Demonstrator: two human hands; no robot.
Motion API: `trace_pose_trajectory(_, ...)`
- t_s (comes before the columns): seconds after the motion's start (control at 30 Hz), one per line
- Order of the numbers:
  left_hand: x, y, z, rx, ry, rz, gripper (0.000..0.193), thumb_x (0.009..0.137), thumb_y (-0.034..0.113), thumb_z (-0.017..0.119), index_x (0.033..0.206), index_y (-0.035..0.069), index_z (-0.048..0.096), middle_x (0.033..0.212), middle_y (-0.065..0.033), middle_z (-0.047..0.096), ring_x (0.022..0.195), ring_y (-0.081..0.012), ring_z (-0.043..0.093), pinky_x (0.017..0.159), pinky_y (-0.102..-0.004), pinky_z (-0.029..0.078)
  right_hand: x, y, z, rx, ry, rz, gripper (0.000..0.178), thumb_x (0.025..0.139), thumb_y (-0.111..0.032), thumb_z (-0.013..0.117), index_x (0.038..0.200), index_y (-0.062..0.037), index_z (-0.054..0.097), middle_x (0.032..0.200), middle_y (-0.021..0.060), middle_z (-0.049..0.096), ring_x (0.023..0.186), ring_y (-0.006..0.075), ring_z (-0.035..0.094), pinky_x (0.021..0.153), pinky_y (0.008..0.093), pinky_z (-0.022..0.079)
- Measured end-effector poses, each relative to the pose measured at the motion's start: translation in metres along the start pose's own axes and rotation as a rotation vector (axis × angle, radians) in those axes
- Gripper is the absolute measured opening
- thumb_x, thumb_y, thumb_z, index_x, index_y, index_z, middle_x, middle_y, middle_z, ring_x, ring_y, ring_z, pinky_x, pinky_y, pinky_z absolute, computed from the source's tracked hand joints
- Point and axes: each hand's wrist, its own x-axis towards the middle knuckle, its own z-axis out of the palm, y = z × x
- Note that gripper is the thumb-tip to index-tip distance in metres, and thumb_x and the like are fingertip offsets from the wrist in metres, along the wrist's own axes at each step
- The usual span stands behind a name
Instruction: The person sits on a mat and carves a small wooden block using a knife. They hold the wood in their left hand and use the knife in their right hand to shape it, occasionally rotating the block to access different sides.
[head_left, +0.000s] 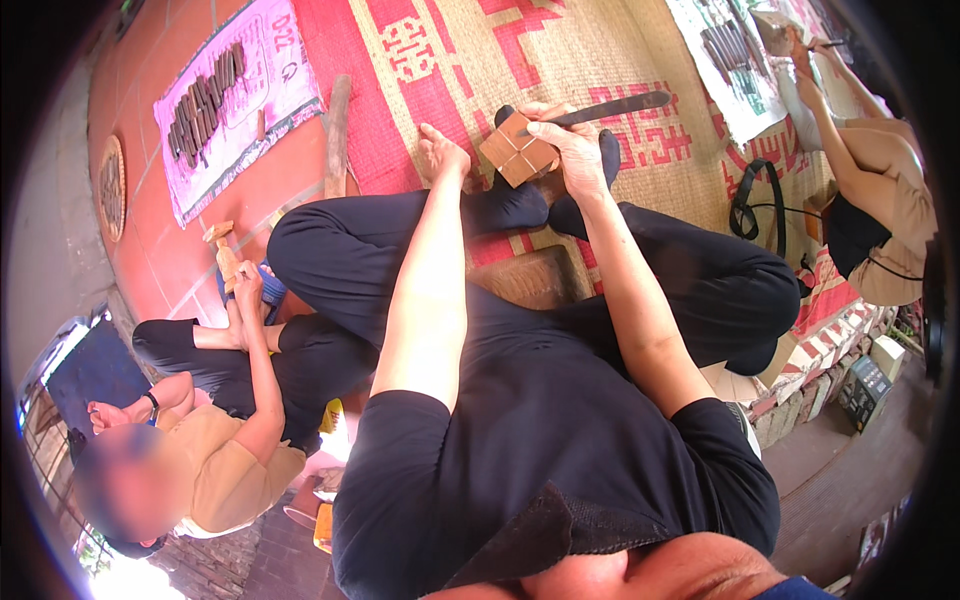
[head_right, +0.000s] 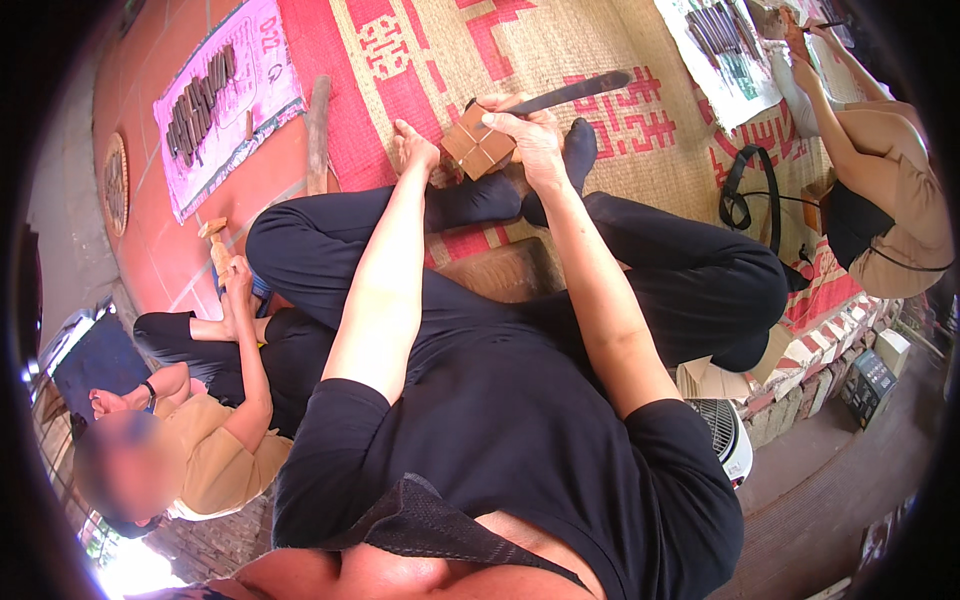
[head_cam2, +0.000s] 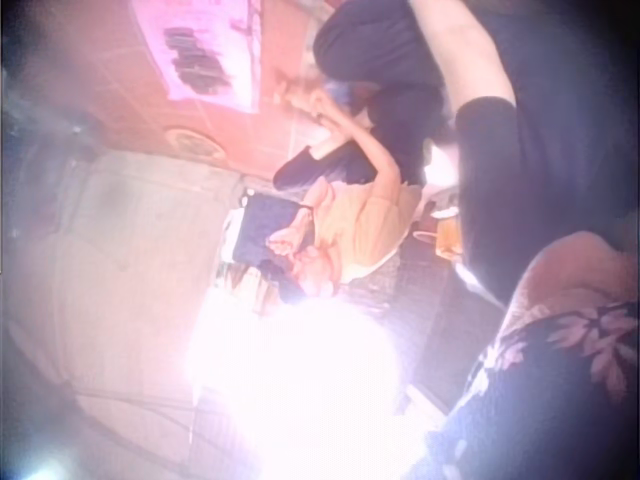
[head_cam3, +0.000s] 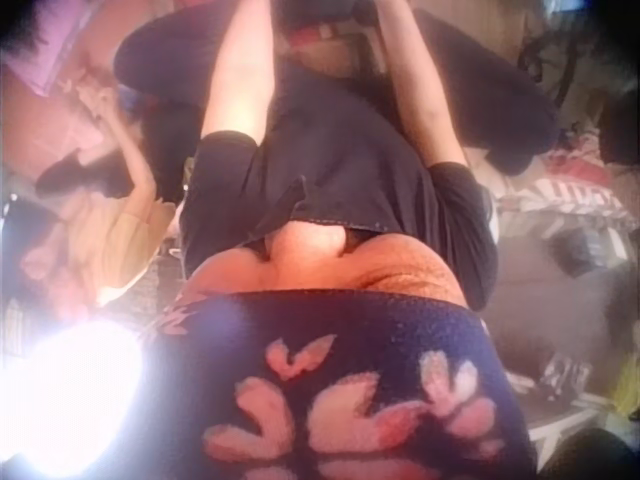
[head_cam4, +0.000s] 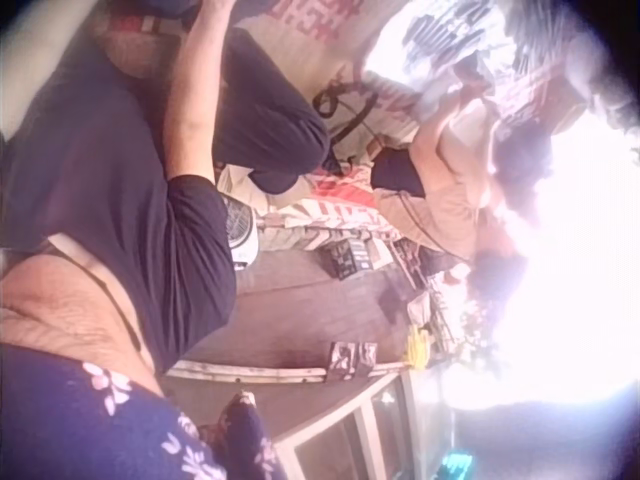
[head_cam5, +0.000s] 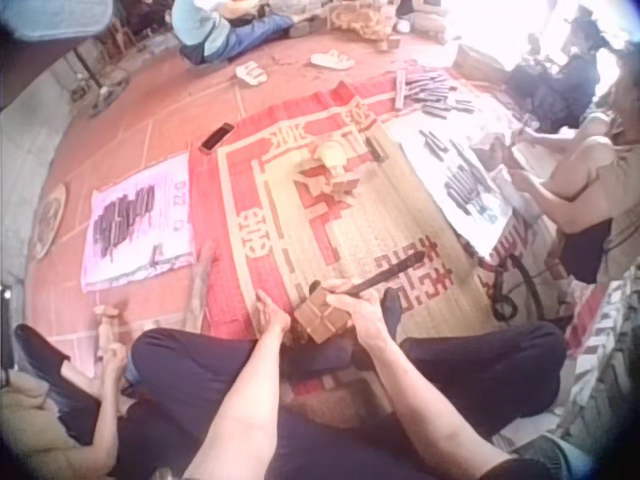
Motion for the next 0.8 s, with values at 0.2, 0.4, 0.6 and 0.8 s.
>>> trace_pose_trajectory(0.2, 0.003, -0.007, 0.004, 0.03, 0.129, -0.002, 0.043, 0.096, 0.022, 0.037, 0.13, -0.003, 0.043, 0.121, -0.0208, 0.057, 0.11, -0.0337, 0.058, 0.093, -0.0423, 0.048, -0.001, 0.0, 0.001, -0.006, -0.008, -0.001, 0.006, 0.078, -0.002, 0.069, 0.08, -0.0023, 0.064, 0.101, 0.0105, 0.068, 0.093, 0.0161, 0.061, 0.087, 0.0314, 0.046)
trace_pose_trajectory(0.4, -0.01, -0.014, 0.008, 0.17, 0.011, 0.116, 0.042, 0.097, 0.026, 0.032, 0.11, -0.001, 0.062, 0.11, -0.0209, 0.065, 0.105, -0.0336, 0.062, 0.09, -0.0436, 0.049, 0.0, 0.001, -0.001, -0.046, -0.017, -0.014, 0.005, 0.078, -0.001, 0.069, 0.079, -0.0025, 0.064, 0.104, 0.0107, 0.068, 0.095, 0.0163, 0.061, 0.088, 0.0315, 0.045)
trace_pose_trajectory(0.6, -0.04, -0.02, 0.006, -0.028, 0.175, 0.425, 0.033, 0.085, 0.011, 0.053, 0.116, 0.014, 0.063, 0.112, -0.015, 0.062, 0.099, -0.0342, 0.062, 0.084, -0.0427, 0.05, -0.001, 0.0, -0.002, 0.012, -0.024, 0.029, 0.006, 0.077, -0.001, 0.069, 0.08, -0.0026, 0.065, 0.104, 0.0107, 0.068, 0.096, 0.0171, 0.061, 0.089, 0.0318, 0.045)
trace_pose_trajectory(0.8, -0.013, -0.041, -0.039, -1.531, 0.126, 0.235, 0.011, 0.088, 0.007, 0.064, 0.087, 0.004, 0.054, 0.071, -0.0064, 0.06, 0.058, -0.0154, 0.062, 0.051, -0.0241, 0.049, -0.002, 0.002, -0.005, -0.01, -0.017, 0.014, 0.006, 0.077, -0.001, 0.069, 0.081, -0.0025, 0.065, 0.104, 0.0106, 0.068, 0.095, 0.0174, 0.062, 0.088, 0.0321, 0.047)
